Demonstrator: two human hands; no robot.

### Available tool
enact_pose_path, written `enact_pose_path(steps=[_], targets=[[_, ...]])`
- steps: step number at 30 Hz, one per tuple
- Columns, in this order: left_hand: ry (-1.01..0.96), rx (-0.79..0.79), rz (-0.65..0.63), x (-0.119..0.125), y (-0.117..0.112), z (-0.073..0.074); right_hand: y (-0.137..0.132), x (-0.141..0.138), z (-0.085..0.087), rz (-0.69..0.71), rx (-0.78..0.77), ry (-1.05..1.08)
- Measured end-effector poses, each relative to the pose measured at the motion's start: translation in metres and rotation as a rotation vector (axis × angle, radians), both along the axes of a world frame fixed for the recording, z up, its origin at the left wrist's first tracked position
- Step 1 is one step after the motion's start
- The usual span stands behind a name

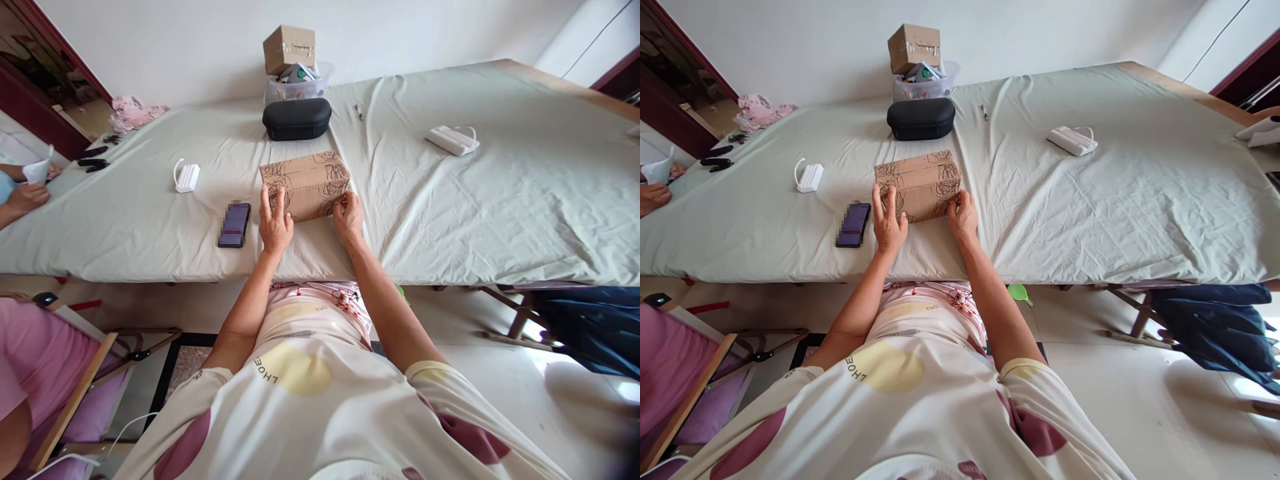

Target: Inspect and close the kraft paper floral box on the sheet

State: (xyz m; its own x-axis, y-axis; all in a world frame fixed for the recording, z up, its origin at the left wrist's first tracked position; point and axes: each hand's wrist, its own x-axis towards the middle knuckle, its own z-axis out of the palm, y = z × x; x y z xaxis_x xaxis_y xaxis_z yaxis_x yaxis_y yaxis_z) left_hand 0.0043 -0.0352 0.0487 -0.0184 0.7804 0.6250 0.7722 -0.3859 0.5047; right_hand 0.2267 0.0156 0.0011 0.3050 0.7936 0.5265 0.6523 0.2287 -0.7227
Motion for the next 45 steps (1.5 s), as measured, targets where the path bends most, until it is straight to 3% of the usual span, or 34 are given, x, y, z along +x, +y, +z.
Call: enact_pose_path(steps=[8,18,25,31,35,45], targets=[[0.062,0.039,0.013,-0.002,0.001,-0.001,0.001,-0.002,-0.001,0.012,-0.078,0.002],[-0.019,-0.04,0.04,-0.003,0.008,-0.028,-0.005,-0.004,0.001,0.004,-0.091,-0.005],[-0.028,-0.039,0.008,-0.007,0.009,-0.029,-0.005,-0.006,0.005,-0.016,-0.17,-0.047],[-0.049,-0.034,0.005,-0.013,0.011,-0.028,-0.003,-0.002,0.004,0.034,0.012,0.002],[-0.107,-0.02,0.011,-0.015,0.012,-0.029,-0.004,-0.001,0.005,0.062,0.041,0.028],[-0.237,0.182,0.054,-0.018,0.008,-0.027,-0.014,-0.003,0.016,0.198,0.245,0.231]])
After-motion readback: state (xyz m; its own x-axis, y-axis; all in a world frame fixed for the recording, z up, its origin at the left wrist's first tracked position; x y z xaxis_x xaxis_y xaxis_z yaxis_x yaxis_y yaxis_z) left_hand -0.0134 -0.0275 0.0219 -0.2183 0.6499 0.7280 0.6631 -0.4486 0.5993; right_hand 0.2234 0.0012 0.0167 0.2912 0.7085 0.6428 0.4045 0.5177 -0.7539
